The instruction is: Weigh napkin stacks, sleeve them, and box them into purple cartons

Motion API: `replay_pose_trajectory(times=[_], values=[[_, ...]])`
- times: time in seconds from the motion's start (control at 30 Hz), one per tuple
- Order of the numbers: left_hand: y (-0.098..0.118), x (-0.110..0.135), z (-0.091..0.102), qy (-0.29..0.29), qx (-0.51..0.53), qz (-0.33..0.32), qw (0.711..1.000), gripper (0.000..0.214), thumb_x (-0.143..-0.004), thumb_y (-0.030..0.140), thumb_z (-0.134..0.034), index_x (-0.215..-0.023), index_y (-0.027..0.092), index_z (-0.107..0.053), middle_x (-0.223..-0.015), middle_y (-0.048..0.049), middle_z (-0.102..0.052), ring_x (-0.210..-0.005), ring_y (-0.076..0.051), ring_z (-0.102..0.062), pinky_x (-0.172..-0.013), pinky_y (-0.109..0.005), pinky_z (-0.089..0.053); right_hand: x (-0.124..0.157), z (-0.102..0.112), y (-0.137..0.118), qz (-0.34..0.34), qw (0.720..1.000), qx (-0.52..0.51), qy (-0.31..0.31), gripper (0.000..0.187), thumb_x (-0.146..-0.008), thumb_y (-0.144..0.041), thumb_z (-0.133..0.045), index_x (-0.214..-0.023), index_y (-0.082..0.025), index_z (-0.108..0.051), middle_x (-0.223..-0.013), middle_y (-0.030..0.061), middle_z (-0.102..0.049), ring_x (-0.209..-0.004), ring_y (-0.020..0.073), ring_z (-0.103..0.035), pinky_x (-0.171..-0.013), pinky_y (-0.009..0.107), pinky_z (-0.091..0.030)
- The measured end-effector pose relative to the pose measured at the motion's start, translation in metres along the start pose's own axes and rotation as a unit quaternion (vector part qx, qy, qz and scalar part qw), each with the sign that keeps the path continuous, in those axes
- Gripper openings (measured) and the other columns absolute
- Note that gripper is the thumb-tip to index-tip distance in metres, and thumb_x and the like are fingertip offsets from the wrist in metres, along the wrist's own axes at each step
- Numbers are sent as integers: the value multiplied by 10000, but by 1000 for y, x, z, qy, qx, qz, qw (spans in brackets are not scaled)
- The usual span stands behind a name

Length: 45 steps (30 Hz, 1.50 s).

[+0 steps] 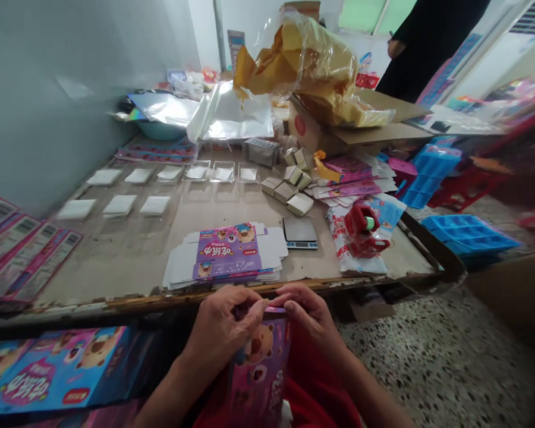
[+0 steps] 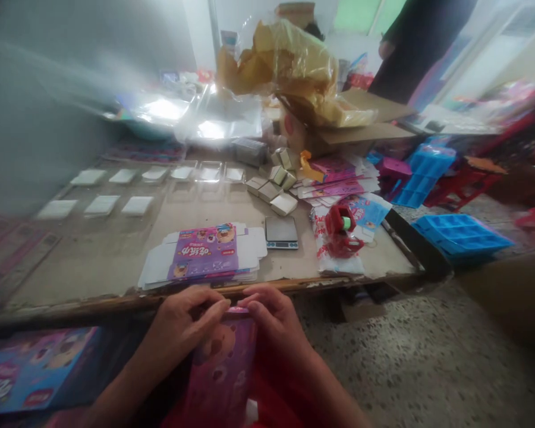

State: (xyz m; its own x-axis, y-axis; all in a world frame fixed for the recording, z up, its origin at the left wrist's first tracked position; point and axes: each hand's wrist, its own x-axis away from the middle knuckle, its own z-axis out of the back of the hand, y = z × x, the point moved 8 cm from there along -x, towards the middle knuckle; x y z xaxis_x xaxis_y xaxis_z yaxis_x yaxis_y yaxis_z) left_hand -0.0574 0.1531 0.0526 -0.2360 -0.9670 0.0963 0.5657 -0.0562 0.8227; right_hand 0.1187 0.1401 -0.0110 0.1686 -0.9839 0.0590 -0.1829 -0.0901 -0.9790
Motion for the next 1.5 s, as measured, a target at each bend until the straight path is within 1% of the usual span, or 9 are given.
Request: replay_pose_trajectory(times=[0.17,0.37,0.57,0.83,1.13,1.23,1.3,1.37,1.5], values=[[-8,0,-2,-63,50,16,997,166,-786,361,-757,-908,253,-782,-978,-28,-792,-844,-217,-731,-797,-307,-564,-1,0,0,-2,999,-10,-34,282,-793,-413,-834,-1012,-247,-771,-1024,53,-786,-948,239,-726,-862,365,-574],[-4,9,4,-14,37,-50,998,188,-791,362,-766,-951,276,-815,-992,-28,-814,-887,-235,-756,-873,-333,-579,6,-1,-16,86,989,109,-58,214,-862,-354,-772,-1050,-255,-799,-1038,68,-777,-966,242,-716,-868,365,-567],[7,-6,-2,-80,51,-1,996,201,-872,405,-673,-851,269,-820,-787,4,-794,-710,-209,-722,-647,-278,-544,-2,5,-15,13,997,68,-20,172,-847,-387,-785,-919,-236,-822,-874,48,-794,-800,214,-724,-730,321,-575],[-10,5,-15,-179,97,-25,979,298,-847,357,-730,-1143,354,-769,-1295,4,-716,-1225,-242,-630,-1078,-317,-451,9,20,-5,63,995,64,-48,263,-816,-387,-825,-1064,-302,-810,-1166,70,-769,-1105,277,-705,-1002,453,-539],[-42,31,-53,-11,401,168,901,330,-857,490,-704,-1044,250,-577,-825,17,-687,-645,-149,-627,-584,-235,-515,12,-2,-22,19,986,110,-123,408,-890,-396,-754,-1292,-351,-699,-1405,47,-649,-1310,280,-591,-1129,478,-434],[-29,15,-27,89,369,115,918,333,-802,479,-762,-953,225,-609,-1073,-27,-703,-786,-174,-670,-669,-248,-549,5,46,-68,36,988,131,-78,651,-891,-494,-727,-1488,-399,-488,-1457,49,-605,-1321,278,-576,-1116,497,-438],[-23,1,-6,147,343,96,923,349,-781,502,-774,-915,228,-605,-1128,-13,-685,-778,-154,-651,-631,-217,-531,-2,123,-111,90,976,160,117,586,-933,-576,-620,-1466,-358,-505,-1384,82,-649,-1204,260,-637,-1019,464,-502],[-18,-12,8,183,318,84,926,375,-776,545,-763,-851,220,-592,-1128,-5,-678,-723,-131,-619,-583,-201,-511,-1,200,-142,75,910,246,325,529,-924,-627,-563,-1302,-264,-636,-1186,90,-716,-1061,231,-658,-927,401,-518],[-11,-30,8,166,309,65,934,410,-767,593,-743,-822,217,-590,-1149,-17,-682,-635,-123,-614,-534,-226,-510,-28,258,-141,-64,891,313,324,472,-713,-611,-758,-844,-158,-754,-818,74,-719,-791,220,-623,-698,325,-472]])
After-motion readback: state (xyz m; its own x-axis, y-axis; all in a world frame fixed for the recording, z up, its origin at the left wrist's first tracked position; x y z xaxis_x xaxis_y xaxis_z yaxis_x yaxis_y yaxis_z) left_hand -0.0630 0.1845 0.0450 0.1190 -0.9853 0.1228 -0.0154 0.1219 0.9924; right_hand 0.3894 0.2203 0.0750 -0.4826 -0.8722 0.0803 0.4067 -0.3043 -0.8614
